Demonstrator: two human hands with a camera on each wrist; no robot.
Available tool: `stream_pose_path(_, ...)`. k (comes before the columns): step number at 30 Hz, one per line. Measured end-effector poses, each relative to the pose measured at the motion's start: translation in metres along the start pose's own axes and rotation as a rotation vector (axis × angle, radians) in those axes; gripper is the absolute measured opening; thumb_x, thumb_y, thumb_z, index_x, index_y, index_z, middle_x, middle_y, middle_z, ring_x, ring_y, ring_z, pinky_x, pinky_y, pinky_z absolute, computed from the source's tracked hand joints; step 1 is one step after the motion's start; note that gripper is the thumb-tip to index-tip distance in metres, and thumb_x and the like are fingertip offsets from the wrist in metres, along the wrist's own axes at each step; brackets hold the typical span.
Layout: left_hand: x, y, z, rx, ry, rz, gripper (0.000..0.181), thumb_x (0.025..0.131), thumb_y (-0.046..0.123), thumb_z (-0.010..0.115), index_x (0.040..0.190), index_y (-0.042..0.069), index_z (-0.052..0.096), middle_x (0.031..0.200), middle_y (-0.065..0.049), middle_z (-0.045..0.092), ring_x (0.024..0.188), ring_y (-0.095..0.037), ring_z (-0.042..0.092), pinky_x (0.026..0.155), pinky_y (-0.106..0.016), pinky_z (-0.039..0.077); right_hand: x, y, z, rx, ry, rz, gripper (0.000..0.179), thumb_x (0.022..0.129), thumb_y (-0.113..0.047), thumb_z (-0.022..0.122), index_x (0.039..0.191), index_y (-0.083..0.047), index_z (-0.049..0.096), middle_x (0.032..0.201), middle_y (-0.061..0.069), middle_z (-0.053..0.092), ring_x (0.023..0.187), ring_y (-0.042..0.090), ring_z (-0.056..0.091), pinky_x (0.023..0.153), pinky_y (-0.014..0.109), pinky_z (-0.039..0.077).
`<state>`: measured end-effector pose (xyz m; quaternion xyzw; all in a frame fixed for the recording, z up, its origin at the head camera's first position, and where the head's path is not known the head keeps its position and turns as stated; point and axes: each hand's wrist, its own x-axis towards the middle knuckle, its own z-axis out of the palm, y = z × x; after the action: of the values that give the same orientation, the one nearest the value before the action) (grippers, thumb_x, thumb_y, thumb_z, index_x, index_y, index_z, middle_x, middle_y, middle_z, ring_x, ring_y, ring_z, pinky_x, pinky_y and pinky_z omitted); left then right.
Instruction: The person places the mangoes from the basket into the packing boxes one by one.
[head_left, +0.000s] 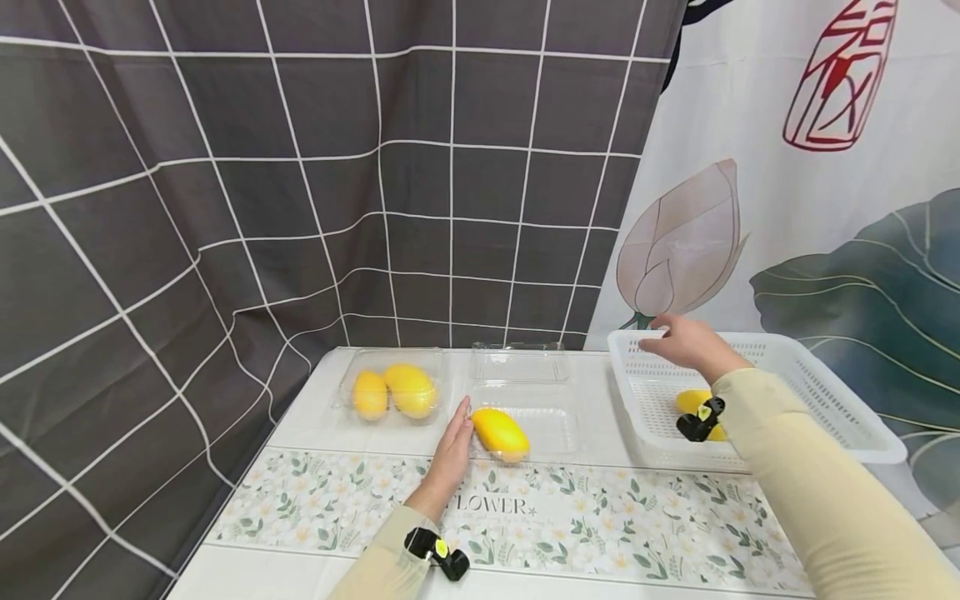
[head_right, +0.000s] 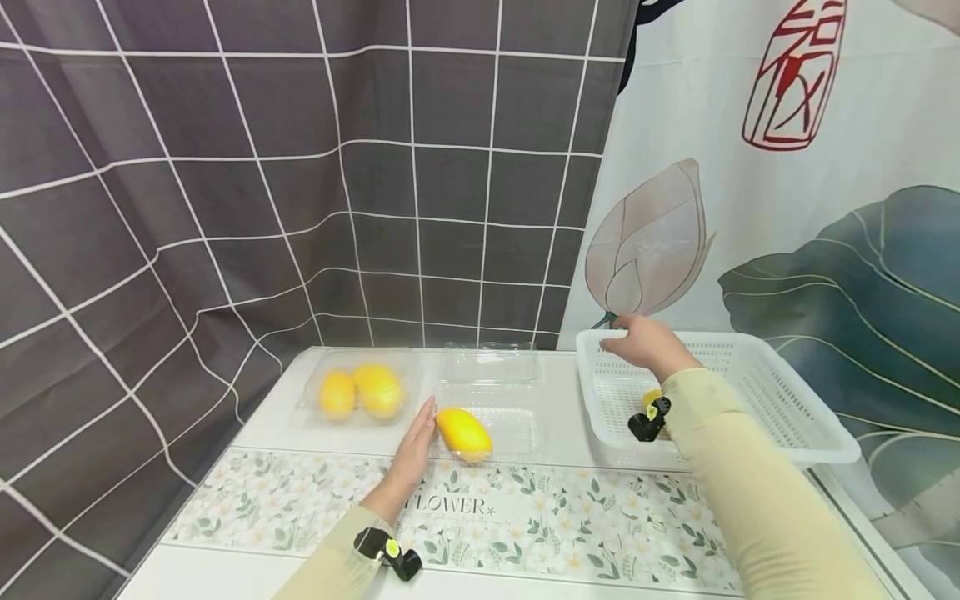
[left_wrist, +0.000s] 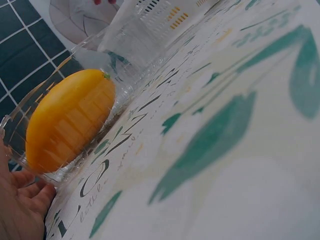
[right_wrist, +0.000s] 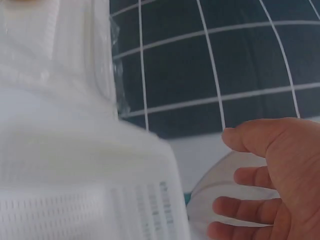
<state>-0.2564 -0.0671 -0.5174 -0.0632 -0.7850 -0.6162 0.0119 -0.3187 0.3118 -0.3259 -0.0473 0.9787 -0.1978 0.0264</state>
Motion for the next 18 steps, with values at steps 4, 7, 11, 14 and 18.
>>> stream_pose_path(4, 0.0, 0.0, 0.0, -0.005, -0.004, -0.008, 0.053, 0.112, 0.031, 0.026, 0.163, 0.022, 0.02, 0.168, -0.002, 0.019, 0.154, -0.03, 0.018, 0.125, -0.052, 0.012, -0.002, 0.017, 0.0, 0.008, -0.028, 0.039, 0.074, 0.096, -0.038, 0.065, 0.144, 0.013, 0.04, 0.142, 0.041, 0.042, 0.126, 0.059, 0.044, 0.1, 0.072, 0.042)
stream_pose_path(7, 0.0, 0.001, 0.0, -0.014, -0.005, -0.014, 0.053, 0.112, 0.032, 0.026, 0.163, 0.024, 0.02, 0.168, 0.0, 0.019, 0.154, -0.028, 0.017, 0.126, -0.051, 0.012, -0.003, 0.029, 0.001, 0.016, -0.056, 0.076, 0.08, 0.095, -0.039, 0.066, 0.145, 0.015, 0.036, 0.144, 0.043, 0.037, 0.128, 0.062, 0.04, 0.102, 0.074, 0.038)
stream_pose_path(11, 0.0, 0.001, 0.0, -0.017, -0.006, -0.014, 0.053, 0.112, 0.032, 0.026, 0.163, 0.024, 0.02, 0.169, 0.0, 0.018, 0.155, -0.028, 0.017, 0.126, -0.051, 0.011, -0.004, 0.044, 0.003, 0.016, -0.102, 0.132, 0.084, 0.094, -0.041, 0.068, 0.145, 0.017, 0.034, 0.144, 0.045, 0.035, 0.126, 0.062, 0.04, 0.103, 0.074, 0.038)
stream_pose_path(14, -0.001, 0.002, 0.0, -0.019, -0.005, -0.015, 0.053, 0.112, 0.032, 0.026, 0.163, 0.023, 0.019, 0.169, -0.001, 0.018, 0.154, -0.029, 0.017, 0.126, -0.052, 0.011, -0.005, 0.054, 0.004, 0.013, -0.139, 0.17, 0.087, 0.092, -0.042, 0.069, 0.145, 0.017, 0.033, 0.144, 0.045, 0.034, 0.126, 0.062, 0.039, 0.103, 0.075, 0.037)
stream_pose_path(18, -0.001, 0.001, 0.0, -0.02, -0.003, -0.016, 0.053, 0.111, 0.033, 0.027, 0.163, 0.023, 0.02, 0.168, -0.002, 0.019, 0.154, -0.03, 0.017, 0.125, -0.053, 0.011, -0.007, 0.064, 0.007, 0.017, -0.188, 0.206, 0.091, 0.09, -0.043, 0.071, 0.145, 0.018, 0.032, 0.144, 0.046, 0.031, 0.125, 0.062, 0.038, 0.104, 0.076, 0.035)
